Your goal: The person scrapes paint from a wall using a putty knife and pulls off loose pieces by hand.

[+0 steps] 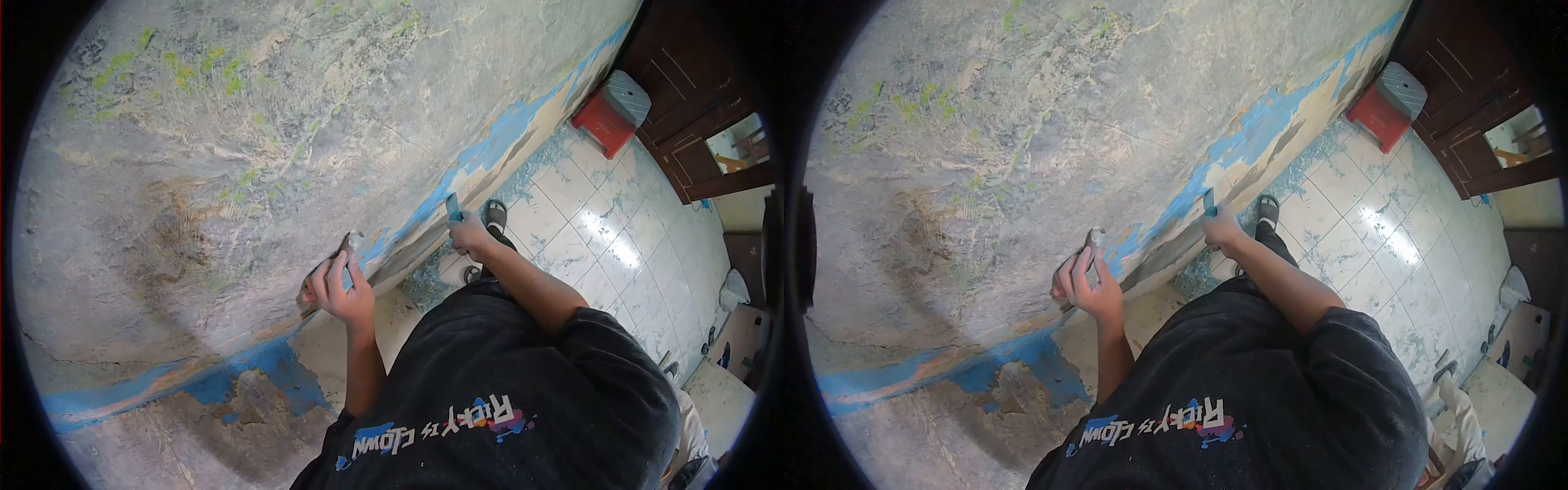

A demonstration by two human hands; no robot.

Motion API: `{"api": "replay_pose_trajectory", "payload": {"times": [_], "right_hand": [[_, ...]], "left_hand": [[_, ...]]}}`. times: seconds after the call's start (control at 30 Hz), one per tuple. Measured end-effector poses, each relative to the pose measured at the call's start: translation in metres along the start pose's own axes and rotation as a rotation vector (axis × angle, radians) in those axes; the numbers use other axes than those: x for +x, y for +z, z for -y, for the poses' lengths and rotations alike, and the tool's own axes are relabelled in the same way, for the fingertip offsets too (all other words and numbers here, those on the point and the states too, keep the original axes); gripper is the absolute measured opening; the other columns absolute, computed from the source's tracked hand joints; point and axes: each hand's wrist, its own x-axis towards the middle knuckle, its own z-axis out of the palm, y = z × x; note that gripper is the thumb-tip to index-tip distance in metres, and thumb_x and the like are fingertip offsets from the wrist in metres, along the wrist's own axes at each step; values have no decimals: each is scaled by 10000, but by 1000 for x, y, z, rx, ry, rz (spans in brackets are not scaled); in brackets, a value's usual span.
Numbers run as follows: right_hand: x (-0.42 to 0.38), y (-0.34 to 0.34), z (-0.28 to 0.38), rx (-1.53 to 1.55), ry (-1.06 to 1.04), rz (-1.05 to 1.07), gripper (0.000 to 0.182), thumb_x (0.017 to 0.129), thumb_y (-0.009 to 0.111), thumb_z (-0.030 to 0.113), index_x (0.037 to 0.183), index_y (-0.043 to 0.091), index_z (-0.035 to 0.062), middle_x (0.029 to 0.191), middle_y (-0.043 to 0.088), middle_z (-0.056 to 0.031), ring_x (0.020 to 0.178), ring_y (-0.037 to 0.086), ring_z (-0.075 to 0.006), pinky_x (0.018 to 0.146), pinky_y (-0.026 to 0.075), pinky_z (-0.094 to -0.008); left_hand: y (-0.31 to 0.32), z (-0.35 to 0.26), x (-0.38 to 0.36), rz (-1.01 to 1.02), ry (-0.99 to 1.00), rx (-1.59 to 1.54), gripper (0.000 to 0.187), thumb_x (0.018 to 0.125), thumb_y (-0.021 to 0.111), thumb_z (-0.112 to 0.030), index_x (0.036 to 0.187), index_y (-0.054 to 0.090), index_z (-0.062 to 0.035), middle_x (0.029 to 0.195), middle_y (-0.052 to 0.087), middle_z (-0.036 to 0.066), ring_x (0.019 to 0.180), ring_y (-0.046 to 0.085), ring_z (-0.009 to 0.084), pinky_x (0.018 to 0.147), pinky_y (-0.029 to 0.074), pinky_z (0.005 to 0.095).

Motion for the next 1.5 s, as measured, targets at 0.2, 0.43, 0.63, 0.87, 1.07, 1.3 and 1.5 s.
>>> {"api": "replay_pose_trajectory", "payload": {"times": [0.2,0.43,0.63,0.87,1.07,1.3,1.5], "right_hand": [[25,-5,-11,-7,-47,-39,39,945,519,63,970,489,62,684,461,-55,477,451,-158,391,290,-327],[22,-10,-11,-110,-36,-103,82,938,512,61,1016,523,34,705,509,-77,484,496,-184,391,351,-344],[-4,-1,3,1,-42,-33,64,923,491,25,984,504,42,696,469,-57,481,475,-168,389,332,-337],[6,-6,-8,17,-43,15,83,942,502,68,1022,499,43,688,466,-52,473,466,-160,383,319,-332],[37,-28,-22,-118,-70,-18,109,949,520,85,1050,515,42,692,490,-48,478,480,-161,379,338,-325],[27,-30,-18,-101,-42,4,100,965,551,118,1027,521,46,690,482,-34,490,487,-147,373,329,-321],[9,-19,-12,-49,-37,24,100,974,570,121,1012,519,44,701,480,-40,487,477,-149,373,318,-327]], "left_hand": [[3,2,-1,19,22,23,209,821,807,-101,1017,748,-144,1012,671,7,991,588,240,918,319,413],[1,0,-2,45,30,48,202,826,804,-113,1018,749,-144,1003,673,6,972,578,233,912,313,407],[1,1,-1,60,41,72,214,817,805,-114,1021,749,-144,1006,675,2,962,571,232,904,309,407],[-1,3,-2,80,34,67,210,814,805,-112,1016,752,-141,997,675,4,972,573,242,903,311,414],[-1,-1,-3,84,24,80,203,815,807,-113,1010,755,-141,998,678,10,969,578,243,911,314,413],[1,-3,0,70,17,84,189,824,806,-117,1003,751,-140,1004,681,11,960,585,238,909,318,410],[0,3,-3,49,20,3,209,814,811,-95,1008,746,-133,1012,686,14,977,600,244,913,328,413]]}}
